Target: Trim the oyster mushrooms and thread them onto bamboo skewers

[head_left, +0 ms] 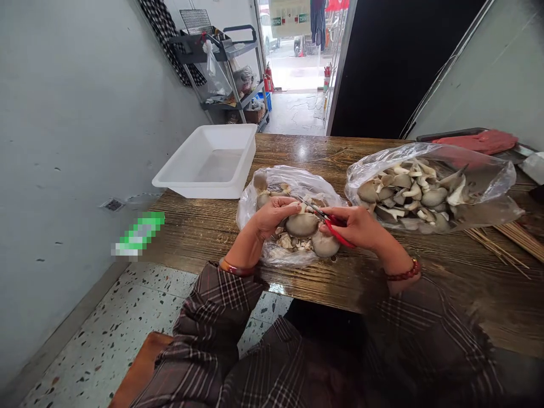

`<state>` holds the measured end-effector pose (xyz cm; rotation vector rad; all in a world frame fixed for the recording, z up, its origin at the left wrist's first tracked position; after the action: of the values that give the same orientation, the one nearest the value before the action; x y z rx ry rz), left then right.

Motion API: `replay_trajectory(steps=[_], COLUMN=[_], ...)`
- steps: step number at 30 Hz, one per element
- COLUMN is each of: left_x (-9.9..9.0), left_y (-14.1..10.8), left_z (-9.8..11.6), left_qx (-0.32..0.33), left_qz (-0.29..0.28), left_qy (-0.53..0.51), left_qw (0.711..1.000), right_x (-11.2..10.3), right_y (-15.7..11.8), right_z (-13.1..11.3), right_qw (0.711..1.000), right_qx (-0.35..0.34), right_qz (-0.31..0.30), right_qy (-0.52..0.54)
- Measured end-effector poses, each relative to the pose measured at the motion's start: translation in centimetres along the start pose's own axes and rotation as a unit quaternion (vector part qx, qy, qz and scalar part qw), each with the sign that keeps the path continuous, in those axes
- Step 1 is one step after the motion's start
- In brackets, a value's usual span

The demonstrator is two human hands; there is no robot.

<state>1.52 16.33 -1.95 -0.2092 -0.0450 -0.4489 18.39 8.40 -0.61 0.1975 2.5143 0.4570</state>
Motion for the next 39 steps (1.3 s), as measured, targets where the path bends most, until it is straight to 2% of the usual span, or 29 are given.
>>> replay_trajectory(steps=[4,9,14,20,26,31,35,39], left_x=[0.1,0.6,0.3,0.8,1.4,1.7,1.8,1.9], left_y=[0.1,-0.2,0.0,0.0,-0.2,-0.4,-0.5,-0.6], left_z=[-0.2,-0.4,0.1,0.1,0.2,0.7,1.2,1.2], left_qx=[0.017,0.01,0.008,0.014,0.053,0.081,0.144,0.174], left_qz=[-0.011,-0.041,0.004,0.029,0.032,0.03,0.063,0.092], left_qy=[0.011,0.026,-0.031,-0.095,-0.062,-0.002,0.1,0.124], left_qw=[1.0,0.999,0.999,0.995,0.996,0.996,0.983,0.973], right_x=[0.2,0.2,-0.7,0.4,1.8,1.5,1.1,1.3], right_y=[0.1,0.0,0.4,0.7,0.8,0.5,0.2,0.1], right_z=[-0.2,-0.5,-0.2,0.1,0.2,0.5,-0.1,-0.9], right_qw=[0.999,0.991,0.989,0.982,0.98,0.971,0.965,0.968], right_qx=[0.018,0.072,0.08,0.07,0.04,0.048,0.027,-0.007], right_qz=[0.013,-0.017,0.064,0.133,0.174,0.224,0.258,0.25], right_qy=[0.031,0.112,0.103,0.114,0.091,0.071,0.043,0.031])
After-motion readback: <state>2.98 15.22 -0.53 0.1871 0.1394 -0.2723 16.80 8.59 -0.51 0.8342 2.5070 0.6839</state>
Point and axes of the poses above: each hand's wrist, its own y-axis towards the middle knuckle, its own x-axis out of the palm, z = x × y, the point moved 6 cm from there along y, towards the middle knuckle, and after that the axes turned 14 degrees about z, right-handed, at the moved point
